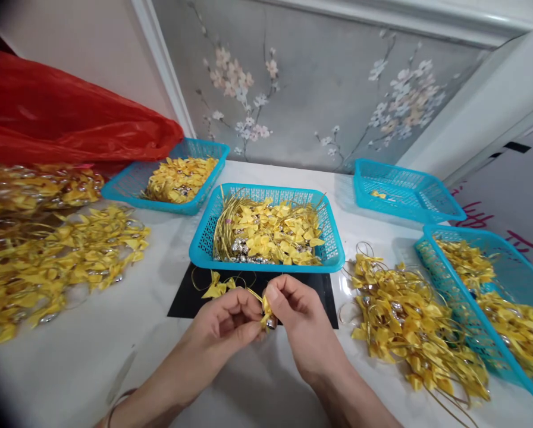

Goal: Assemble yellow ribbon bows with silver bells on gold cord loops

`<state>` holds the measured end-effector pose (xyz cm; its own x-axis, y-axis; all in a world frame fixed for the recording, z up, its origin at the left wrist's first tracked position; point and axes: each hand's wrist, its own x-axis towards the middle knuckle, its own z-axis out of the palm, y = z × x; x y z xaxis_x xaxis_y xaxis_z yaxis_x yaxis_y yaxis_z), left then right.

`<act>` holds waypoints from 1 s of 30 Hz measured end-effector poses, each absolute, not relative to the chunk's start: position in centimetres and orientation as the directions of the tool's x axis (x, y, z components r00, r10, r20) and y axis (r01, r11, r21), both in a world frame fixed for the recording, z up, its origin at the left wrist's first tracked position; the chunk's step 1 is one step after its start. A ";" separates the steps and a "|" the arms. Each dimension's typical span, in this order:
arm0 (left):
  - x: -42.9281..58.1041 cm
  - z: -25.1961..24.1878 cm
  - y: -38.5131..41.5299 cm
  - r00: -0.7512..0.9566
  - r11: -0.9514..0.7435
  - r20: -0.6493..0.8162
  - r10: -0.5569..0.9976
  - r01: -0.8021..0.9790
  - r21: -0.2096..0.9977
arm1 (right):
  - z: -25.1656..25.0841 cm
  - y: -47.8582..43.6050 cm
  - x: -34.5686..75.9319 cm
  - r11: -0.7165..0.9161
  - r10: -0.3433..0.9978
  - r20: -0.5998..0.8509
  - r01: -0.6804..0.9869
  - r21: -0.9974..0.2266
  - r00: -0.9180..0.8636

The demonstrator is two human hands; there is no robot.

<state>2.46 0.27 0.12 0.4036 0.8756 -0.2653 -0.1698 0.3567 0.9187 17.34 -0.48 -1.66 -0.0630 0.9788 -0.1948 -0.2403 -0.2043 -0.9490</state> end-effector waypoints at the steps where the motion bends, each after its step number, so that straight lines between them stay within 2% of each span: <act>1: 2.5 0.0 0.3 0.411 0.367 -0.272 0.870 -0.174 0.914 | -1.8 -0.5 17.2 -0.225 0.974 -0.211 -0.298 -0.928 -0.079; 4: 2.6 -0.1 0.3 0.421 0.388 -0.283 0.862 -0.188 0.902 | -1.4 -0.3 17.1 -0.249 0.968 -0.229 -0.336 -0.908 -0.100; 9: 2.6 0.1 0.3 0.440 0.326 -0.211 0.873 -0.203 0.923 | 0.0 0.2 17.6 -0.133 0.991 -0.133 -0.033 -0.991 -0.007; 11: 2.6 0.2 0.3 0.456 0.307 -0.192 0.869 -0.193 0.932 | 0.2 0.2 17.6 -0.089 0.996 -0.089 0.016 -0.996 0.018; 18: 2.4 0.2 0.3 0.378 0.319 -0.277 0.884 -0.053 0.946 | 0.0 -0.2 17.2 -0.102 0.992 -0.103 0.021 -0.995 -0.069; 22: 2.4 -0.2 0.3 0.356 0.328 -0.279 0.892 -0.084 0.941 | -0.2 -0.2 17.3 -0.105 0.989 -0.108 0.035 -0.994 -0.097; 26: 2.4 -0.5 0.4 0.270 0.355 -0.307 0.913 -0.151 0.923 | -0.1 -0.1 17.7 -0.046 0.996 -0.052 0.085 -0.995 -0.073; 30: 2.3 -0.5 0.5 0.209 0.253 -0.228 0.951 -0.102 0.962 | 0.1 -0.1 17.8 -0.042 0.990 -0.057 0.115 -0.992 -0.129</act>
